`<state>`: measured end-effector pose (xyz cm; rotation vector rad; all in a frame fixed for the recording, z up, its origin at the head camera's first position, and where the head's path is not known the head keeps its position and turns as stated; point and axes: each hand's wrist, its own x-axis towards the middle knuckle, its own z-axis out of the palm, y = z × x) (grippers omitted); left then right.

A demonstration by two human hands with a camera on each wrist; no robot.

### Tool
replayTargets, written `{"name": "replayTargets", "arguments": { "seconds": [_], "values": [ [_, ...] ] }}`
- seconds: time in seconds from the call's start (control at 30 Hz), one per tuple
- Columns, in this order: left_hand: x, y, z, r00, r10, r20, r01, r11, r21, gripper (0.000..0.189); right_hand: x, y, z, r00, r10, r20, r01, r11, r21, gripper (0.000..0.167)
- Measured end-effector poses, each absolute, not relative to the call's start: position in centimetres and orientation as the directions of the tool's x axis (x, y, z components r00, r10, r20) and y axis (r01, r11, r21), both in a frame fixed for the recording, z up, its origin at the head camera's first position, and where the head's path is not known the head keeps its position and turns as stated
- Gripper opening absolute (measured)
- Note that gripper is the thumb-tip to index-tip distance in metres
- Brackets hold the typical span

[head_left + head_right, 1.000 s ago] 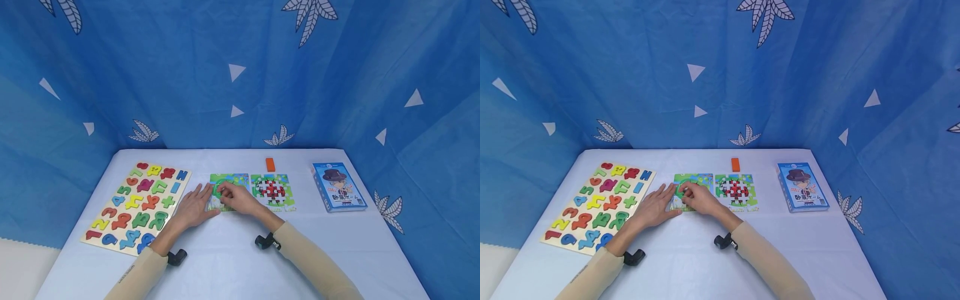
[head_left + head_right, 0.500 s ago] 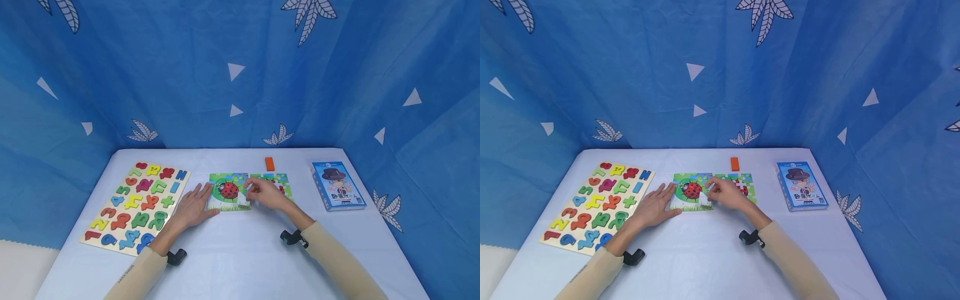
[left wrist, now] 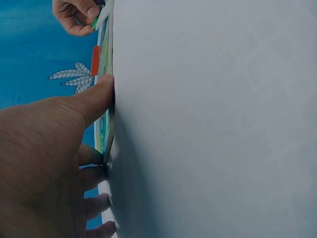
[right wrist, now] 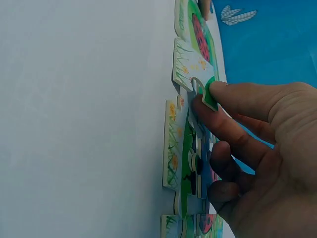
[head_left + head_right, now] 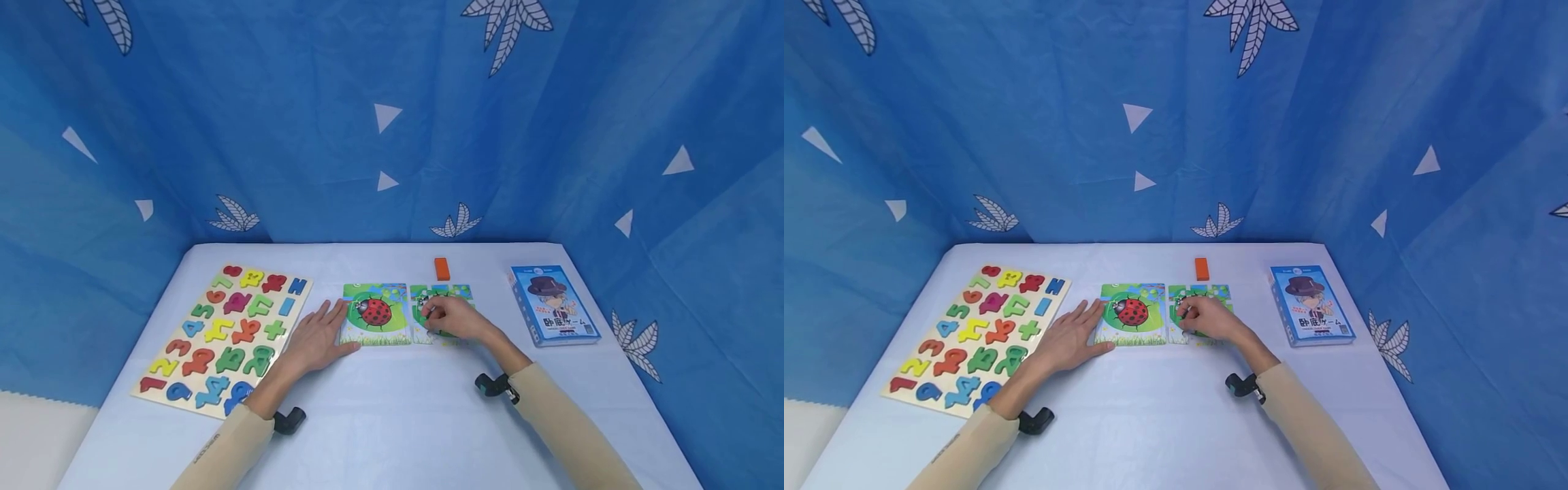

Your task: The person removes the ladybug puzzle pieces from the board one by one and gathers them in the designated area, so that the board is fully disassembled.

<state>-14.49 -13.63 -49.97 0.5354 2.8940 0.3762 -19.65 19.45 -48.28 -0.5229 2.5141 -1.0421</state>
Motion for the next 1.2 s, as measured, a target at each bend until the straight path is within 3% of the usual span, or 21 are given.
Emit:
{"name": "replayTargets", "arguments": {
  "seconds": [1.2],
  "values": [
    [-14.6, -13.4, -50.0, -0.918, 0.375, -0.128, 0.334, 0.906, 0.26, 0.095, -19.8, 19.6, -49.3, -0.857, -0.492, -0.152, -0.288, 0.704, -0.65, 0.011]
  ]
}}
